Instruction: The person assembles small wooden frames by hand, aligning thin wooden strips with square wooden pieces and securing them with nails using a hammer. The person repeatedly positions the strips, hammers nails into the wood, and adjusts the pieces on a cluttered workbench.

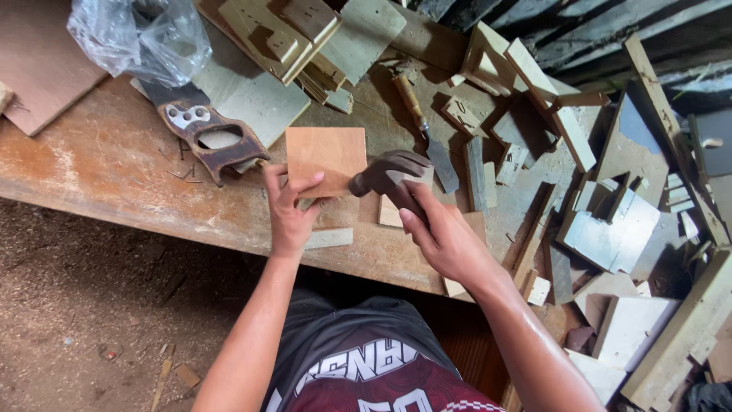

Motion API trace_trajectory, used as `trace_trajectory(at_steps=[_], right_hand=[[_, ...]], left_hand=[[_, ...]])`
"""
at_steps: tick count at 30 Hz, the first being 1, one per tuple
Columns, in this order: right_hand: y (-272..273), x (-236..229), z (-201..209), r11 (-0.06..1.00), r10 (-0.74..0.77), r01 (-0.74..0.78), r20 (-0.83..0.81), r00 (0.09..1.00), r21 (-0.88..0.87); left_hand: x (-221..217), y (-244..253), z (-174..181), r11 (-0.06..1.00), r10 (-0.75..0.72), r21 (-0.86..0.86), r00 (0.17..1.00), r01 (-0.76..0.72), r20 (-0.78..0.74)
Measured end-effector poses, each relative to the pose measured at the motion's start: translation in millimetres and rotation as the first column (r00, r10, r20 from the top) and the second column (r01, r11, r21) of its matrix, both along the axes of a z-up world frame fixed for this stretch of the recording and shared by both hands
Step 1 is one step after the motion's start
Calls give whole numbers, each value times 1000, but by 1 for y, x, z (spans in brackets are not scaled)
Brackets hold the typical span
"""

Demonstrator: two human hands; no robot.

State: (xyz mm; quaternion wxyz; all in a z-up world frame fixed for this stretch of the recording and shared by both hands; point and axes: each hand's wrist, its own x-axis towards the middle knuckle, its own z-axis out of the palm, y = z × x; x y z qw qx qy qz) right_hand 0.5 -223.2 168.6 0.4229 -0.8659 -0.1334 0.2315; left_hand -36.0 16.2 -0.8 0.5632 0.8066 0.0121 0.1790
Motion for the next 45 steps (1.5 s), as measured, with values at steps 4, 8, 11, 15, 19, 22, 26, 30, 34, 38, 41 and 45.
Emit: trace_trajectory(at_steps=[4, 8, 11, 15, 19, 22, 26, 30, 34, 38, 41, 45], right_hand=[[-1, -6, -6, 994, -79, 73, -64, 995, -82], [15, 0, -36, 986, -140, 145, 57, 988, -86], [27, 9, -68, 955, -248, 253, 46, 968, -157], [35, 17, -101, 966, -219, 169, 271, 937, 195], [36, 19, -117, 949, -299, 267, 202, 933, 169], [36, 20, -121, 926, -336, 303, 123, 934, 226], [31, 18, -125, 926, -347, 337, 30, 937, 171], [30, 17, -130, 894, -343, 325, 7, 939, 309], [28, 12, -136, 901, -341, 317, 32, 939, 297], [24, 8, -142, 892, -333, 294, 61, 941, 342], [25, 6, -148, 906, -345, 315, 63, 936, 284], [18, 0, -142, 926, -352, 324, 132, 926, 195]], left_hand=[[-6, 2, 3, 990, 58, 125, 995, -69, 85], [-4, 4, 10, 973, 20, 225, 992, -48, 128], [1, 6, 14, 972, 4, 231, 990, -37, 138], [7, 11, 16, 977, 2, 211, 992, -30, 130], [10, 16, 13, 982, -62, 186, 991, 39, 119], [9, 16, 12, 982, -84, 174, 993, 68, 85], [2, 12, 16, 988, -28, 157, 996, 14, 86], [-4, 8, 21, 986, 40, 157, 998, -48, 55], [-7, 5, 19, 993, 29, 117, 999, -33, 38], [-6, 7, 16, 989, -3, 146, 1000, -1, 25], [-7, 9, 17, 988, -20, 153, 1000, 18, 12], [-10, 11, 25, 978, -80, 195, 996, 71, 37]])
